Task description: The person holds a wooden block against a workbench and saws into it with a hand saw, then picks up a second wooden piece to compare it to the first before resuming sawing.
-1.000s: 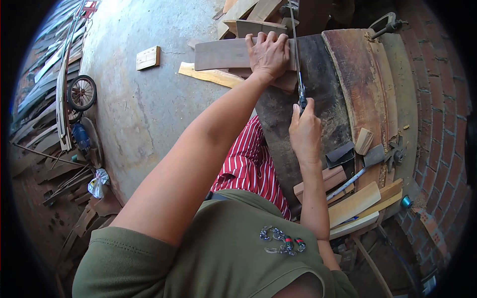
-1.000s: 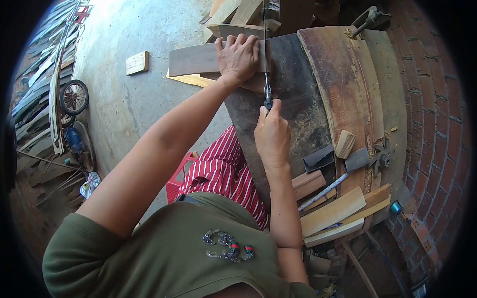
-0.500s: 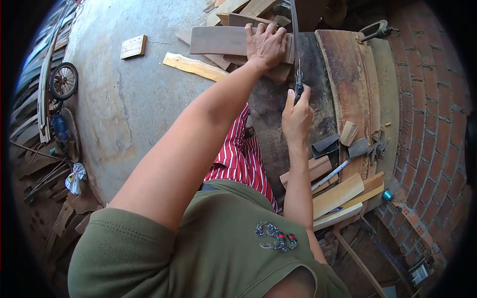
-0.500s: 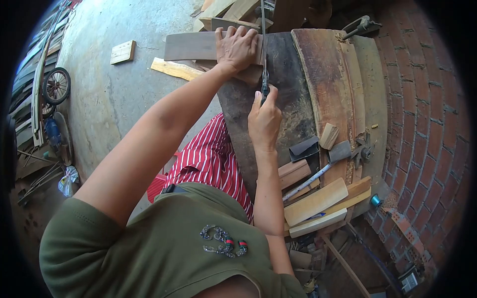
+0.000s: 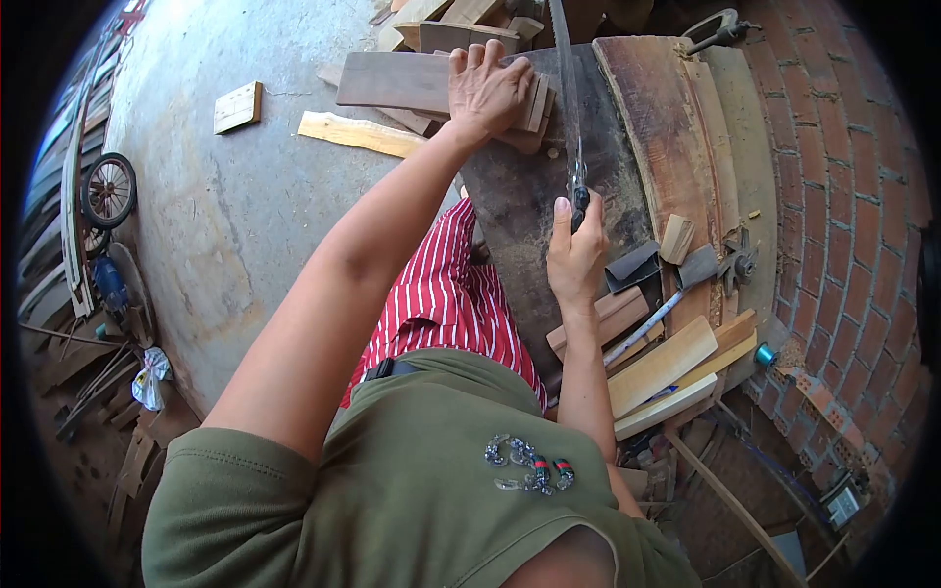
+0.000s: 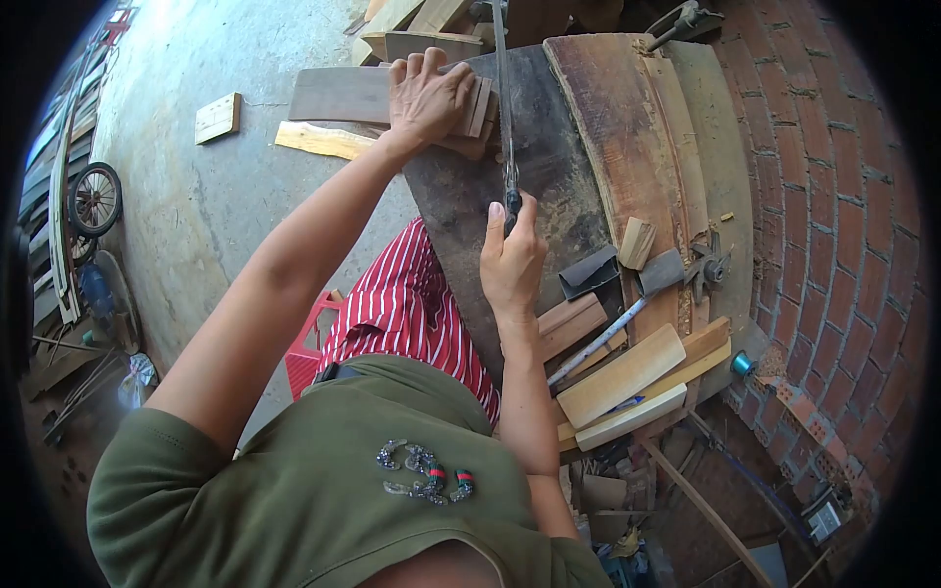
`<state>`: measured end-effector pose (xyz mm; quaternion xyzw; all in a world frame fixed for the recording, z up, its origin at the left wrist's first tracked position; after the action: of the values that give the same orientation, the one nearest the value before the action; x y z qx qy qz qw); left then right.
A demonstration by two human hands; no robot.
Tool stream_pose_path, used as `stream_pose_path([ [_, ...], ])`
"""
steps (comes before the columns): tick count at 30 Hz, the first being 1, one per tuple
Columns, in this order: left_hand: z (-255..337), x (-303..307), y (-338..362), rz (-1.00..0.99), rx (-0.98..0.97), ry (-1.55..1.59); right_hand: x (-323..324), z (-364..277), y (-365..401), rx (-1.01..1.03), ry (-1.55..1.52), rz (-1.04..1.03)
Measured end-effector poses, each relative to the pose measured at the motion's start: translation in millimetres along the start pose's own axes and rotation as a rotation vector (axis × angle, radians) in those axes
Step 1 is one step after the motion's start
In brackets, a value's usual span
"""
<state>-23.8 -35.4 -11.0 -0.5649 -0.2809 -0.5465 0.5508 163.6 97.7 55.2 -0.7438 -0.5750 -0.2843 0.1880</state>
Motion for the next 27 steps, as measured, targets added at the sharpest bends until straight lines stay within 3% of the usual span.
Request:
stream_pose_path([
  [2, 3, -6, 4, -0.014, 0.011, 0.009, -2, 0, 2, -0.016, 0.027, -0.021],
  [4, 6, -4, 6, 0.096, 0.013, 0.024, -4, 0, 4, -0.027, 0.054, -0.039],
  [8, 12, -6, 9, 0.035, 0.045, 0.088, -6, -3, 15, -0.046, 0.048, -0.060],
  [13, 11, -12, -3, 0.055, 0.188, -0.057, -11, -4, 21, -0.038, 0.025, -0.063],
  [27, 9, -13, -5, -0.043, 0.199, -0.042, -1, -12, 26, -0.099, 0.092, -0.130],
])
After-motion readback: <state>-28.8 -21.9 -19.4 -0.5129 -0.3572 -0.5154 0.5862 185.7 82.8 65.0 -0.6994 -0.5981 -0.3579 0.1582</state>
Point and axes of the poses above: each hand's wrist, its own y-axis away from the middle knuckle, its own x-axis out of the back of the hand, z = x × y, the point moved 6 cm from there along -y, towards the middle knuckle
